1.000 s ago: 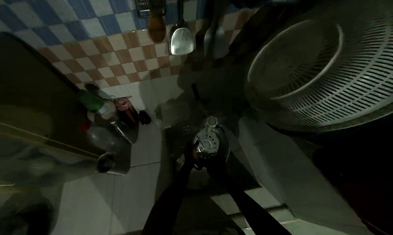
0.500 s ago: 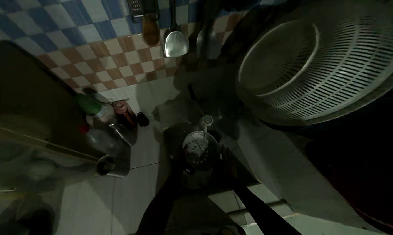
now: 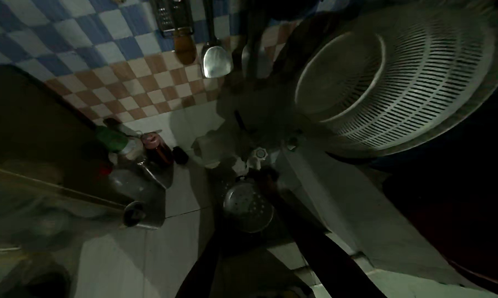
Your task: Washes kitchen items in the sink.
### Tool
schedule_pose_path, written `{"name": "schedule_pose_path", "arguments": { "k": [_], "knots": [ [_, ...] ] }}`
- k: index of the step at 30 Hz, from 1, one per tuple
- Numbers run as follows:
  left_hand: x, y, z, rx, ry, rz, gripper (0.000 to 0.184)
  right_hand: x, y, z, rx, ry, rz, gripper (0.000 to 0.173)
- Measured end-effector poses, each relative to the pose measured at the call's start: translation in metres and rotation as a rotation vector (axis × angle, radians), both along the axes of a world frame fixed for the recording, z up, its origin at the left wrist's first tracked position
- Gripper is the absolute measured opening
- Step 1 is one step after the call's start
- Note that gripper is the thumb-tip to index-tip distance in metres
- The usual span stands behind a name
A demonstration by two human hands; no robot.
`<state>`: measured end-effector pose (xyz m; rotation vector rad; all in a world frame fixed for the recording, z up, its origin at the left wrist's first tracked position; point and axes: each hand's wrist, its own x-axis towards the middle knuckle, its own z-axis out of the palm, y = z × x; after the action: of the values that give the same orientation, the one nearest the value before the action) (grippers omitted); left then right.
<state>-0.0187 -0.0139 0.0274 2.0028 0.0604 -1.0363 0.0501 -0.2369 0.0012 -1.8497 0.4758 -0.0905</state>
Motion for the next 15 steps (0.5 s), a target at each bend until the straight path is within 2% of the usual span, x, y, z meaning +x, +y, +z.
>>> {"name": "schedule_pose_path", "arguments": {
  "k": [1,2,4,5,7,8,9,11,12,13,14,15],
  "knots": [
    [0.012,0.028,-0.063,-0.336,-0.277,-0.179,0.041,-0.001,0.001,0.005,0.017,0.014,0.009,0.036],
    [0.022,0.026,-0.086,-0.294,-0.305,-0.200,0.047,-0.003,0.001,0.008,0.006,0.037,0.019,0.039],
    [0.029,0.007,-0.081,-0.151,-0.193,-0.118,0.046,-0.015,-0.002,0.010,-0.130,0.100,0.008,0.041],
    [0.034,-0.004,-0.076,-0.180,-0.098,-0.009,0.044,-0.024,-0.007,0.005,-0.216,0.114,-0.036,0.040],
    [0.056,-0.032,-0.084,-0.191,0.007,0.078,0.049,-0.053,-0.016,0.000,-0.213,0.084,-0.254,0.040],
    [0.072,-0.051,-0.099,-0.203,0.020,0.082,0.053,-0.069,-0.021,-0.005,-0.170,0.036,-0.412,0.042],
    [0.084,-0.068,-0.105,-0.241,0.024,0.077,0.056,-0.085,-0.028,-0.017,-0.153,-0.021,-0.538,0.046],
    [0.099,-0.094,-0.085,-0.267,-0.039,0.026,0.058,-0.114,-0.037,-0.060,-0.214,-0.068,-0.721,0.048],
    [0.102,-0.104,-0.071,-0.257,-0.090,-0.005,0.058,-0.126,-0.033,-0.077,-0.256,0.004,-0.751,0.048],
    [0.106,-0.112,-0.058,-0.230,-0.148,-0.055,0.058,-0.135,-0.021,-0.081,-0.292,0.094,-0.712,0.044],
    [0.109,-0.120,-0.049,-0.190,-0.200,-0.108,0.060,-0.144,-0.002,-0.061,-0.298,0.230,-0.553,0.042],
    [0.110,-0.125,-0.041,-0.157,-0.224,-0.153,0.065,-0.149,0.015,-0.012,-0.243,0.488,-0.194,0.043]
  ]
}}
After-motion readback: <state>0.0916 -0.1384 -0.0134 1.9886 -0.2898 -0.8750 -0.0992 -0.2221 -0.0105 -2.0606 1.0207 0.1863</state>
